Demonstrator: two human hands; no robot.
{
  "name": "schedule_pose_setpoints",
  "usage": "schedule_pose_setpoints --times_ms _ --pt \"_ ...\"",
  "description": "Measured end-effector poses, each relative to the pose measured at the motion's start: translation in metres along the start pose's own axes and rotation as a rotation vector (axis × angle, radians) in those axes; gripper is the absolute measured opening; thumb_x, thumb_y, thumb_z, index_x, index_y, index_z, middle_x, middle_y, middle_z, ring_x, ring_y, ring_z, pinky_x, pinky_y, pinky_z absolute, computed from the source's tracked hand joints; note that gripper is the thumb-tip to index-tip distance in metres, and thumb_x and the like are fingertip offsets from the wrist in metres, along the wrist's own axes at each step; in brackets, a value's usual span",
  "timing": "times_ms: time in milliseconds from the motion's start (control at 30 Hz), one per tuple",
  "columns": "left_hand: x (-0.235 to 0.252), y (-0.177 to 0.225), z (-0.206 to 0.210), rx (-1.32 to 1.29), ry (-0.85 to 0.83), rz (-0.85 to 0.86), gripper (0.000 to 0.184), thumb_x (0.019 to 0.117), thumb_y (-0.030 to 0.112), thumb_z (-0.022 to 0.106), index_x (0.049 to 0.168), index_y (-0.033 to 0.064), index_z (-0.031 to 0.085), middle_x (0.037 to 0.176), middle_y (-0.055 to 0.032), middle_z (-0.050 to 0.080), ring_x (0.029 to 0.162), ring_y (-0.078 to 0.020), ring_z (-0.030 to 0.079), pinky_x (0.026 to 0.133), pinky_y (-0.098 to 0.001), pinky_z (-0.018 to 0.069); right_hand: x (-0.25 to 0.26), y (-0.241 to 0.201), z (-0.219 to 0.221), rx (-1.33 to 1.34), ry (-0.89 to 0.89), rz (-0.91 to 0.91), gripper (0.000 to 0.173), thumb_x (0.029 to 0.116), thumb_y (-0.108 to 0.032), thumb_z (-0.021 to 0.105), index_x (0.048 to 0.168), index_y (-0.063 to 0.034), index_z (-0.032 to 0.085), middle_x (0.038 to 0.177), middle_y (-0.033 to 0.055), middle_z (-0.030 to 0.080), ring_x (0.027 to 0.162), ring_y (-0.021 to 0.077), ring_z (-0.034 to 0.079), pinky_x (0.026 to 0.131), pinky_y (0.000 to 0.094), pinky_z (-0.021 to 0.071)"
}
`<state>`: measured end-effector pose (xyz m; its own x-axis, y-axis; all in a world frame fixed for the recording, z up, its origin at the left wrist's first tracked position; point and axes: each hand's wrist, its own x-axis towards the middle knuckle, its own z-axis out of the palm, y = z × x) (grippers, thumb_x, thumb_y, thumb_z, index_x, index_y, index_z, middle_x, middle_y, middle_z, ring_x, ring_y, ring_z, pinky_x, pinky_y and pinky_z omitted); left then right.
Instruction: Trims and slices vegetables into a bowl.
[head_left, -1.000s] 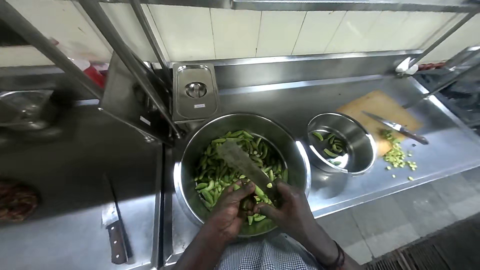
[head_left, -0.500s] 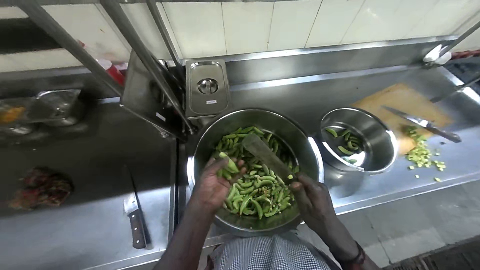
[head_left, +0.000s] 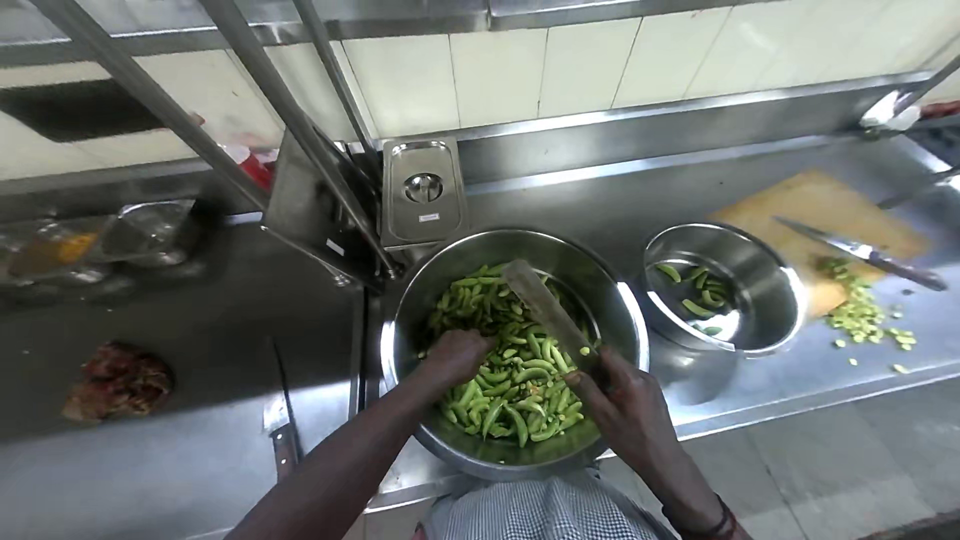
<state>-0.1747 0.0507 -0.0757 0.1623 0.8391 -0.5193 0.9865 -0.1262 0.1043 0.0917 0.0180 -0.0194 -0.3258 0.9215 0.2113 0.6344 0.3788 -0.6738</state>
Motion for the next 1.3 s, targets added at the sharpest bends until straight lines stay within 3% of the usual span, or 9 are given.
schedule_pose_setpoints --times_ms 133,233,300,400,467,567,800,1033,1300 --pt "0.003 0.008 -0.002 0.072 -0.016 -0.019 0.034 0.0998 0.009 0.058 0.132 0.0188 0.065 0.122 -0.019 0.065 0.108 -0.0406 0.065 0.091 -0.0576 0.0535 -0.001 0.004 0.0 0.008 0.009 0.013 0.044 0.0969 -0.06 0.054 0.092 -0.0177 0.064 0.065 -0.0067 0.053 0.054 0.0087 0.054 0.049 0.0319 0.0477" --pt "0.004 -0.005 -0.004 -0.111 0.055 -0.038 0.035 0.0991 0.018 0.061 0.134 0.0195 0.066 0.13 -0.0179 0.064 0.114 -0.0402 0.064 0.096 -0.0614 0.0512 -0.001 0.005 -0.001 0.05 0.007 0.044 0.042 0.0965 -0.059 0.055 0.092 -0.0187 0.064 0.065 -0.0072 0.054 0.055 0.0081 0.054 0.049 0.0317 0.048" --pt "-0.007 -0.013 -0.009 -0.499 0.161 -0.039 0.033 0.0995 0.024 0.066 0.13 0.0124 0.067 0.13 -0.0168 0.065 0.116 -0.0347 0.064 0.1 -0.0571 0.051 -0.001 0.008 -0.003 0.112 -0.006 0.076 0.038 0.0962 -0.057 0.057 0.093 -0.0199 0.064 0.065 -0.0074 0.055 0.055 0.0077 0.055 0.049 0.0315 0.0486" --pt "-0.051 0.01 -0.027 -1.28 0.281 -0.061 0.017 0.1006 0.014 0.064 0.117 0.0082 0.065 0.11 -0.0113 0.064 0.074 -0.0209 0.062 0.061 -0.0355 0.0545 0.0 0.008 -0.005 0.232 -0.076 0.142 0.036 0.0953 -0.054 0.061 0.096 -0.0188 0.065 0.068 -0.0056 0.058 0.058 0.0093 0.057 0.053 0.0328 0.0506" --pt "-0.069 0.025 -0.024 -1.747 0.272 -0.019 0.012 0.1011 0.013 0.059 0.112 0.0129 0.064 0.093 -0.0045 0.063 0.061 -0.0112 0.057 0.051 -0.0248 0.0514 0.002 0.007 -0.002 0.283 -0.127 0.148 0.038 0.0917 -0.054 0.067 0.101 -0.0171 0.066 0.073 -0.0049 0.063 0.063 0.0098 0.061 0.058 0.0337 0.0546" --pt "-0.083 0.05 -0.014 -2.149 0.152 0.07 0.01 0.1011 0.018 0.057 0.105 0.0151 0.066 0.078 -0.0034 0.062 0.055 -0.0078 0.057 0.049 -0.0209 0.0511 0.002 0.001 0.005 0.31 -0.149 0.086 0.043 0.0844 -0.055 0.075 0.1 -0.0158 0.066 0.075 -0.0048 0.063 0.065 0.0086 0.061 0.06 0.0325 0.0553" --pt "-0.085 0.073 0.003 -2.416 -0.126 0.157 0.015 0.0989 0.026 0.063 0.106 0.0143 0.068 0.088 -0.0079 0.067 0.06 -0.0083 0.061 0.05 -0.0188 0.0503 -0.001 -0.012 0.009 0.327 -0.117 0.002 0.04 0.0829 -0.052 0.078 0.095 -0.0166 0.066 0.07 -0.0066 0.061 0.06 0.0053 0.06 0.055 0.0283 0.054" --pt "-0.087 0.092 -0.001 -2.619 -0.211 -0.012 0.029 0.1078 0.031 0.047 0.106 0.0076 0.063 0.081 -0.0101 0.064 0.056 -0.011 0.059 0.047 -0.0199 0.0489 -0.001 -0.012 0.011 0.338 0.038 -0.026 0.036 0.0865 -0.048 0.077 0.095 -0.0151 0.064 0.066 -0.0073 0.058 0.053 0.0031 0.054 0.049 0.0219 0.0481" --pt "-0.087 0.098 0.001 -2.621 -0.244 -0.041 0.022 0.1062 0.028 0.052 0.109 0.0096 0.064 0.085 -0.0105 0.065 0.058 -0.0115 0.061 0.048 -0.0203 0.0504 -0.002 -0.01 0.016 0.149 0.135 -0.096 0.045 0.0903 -0.059 0.067 0.085 -0.0149 0.061 0.061 -0.0076 0.052 0.05 0.0032 0.05 0.046 0.0244 0.0455"
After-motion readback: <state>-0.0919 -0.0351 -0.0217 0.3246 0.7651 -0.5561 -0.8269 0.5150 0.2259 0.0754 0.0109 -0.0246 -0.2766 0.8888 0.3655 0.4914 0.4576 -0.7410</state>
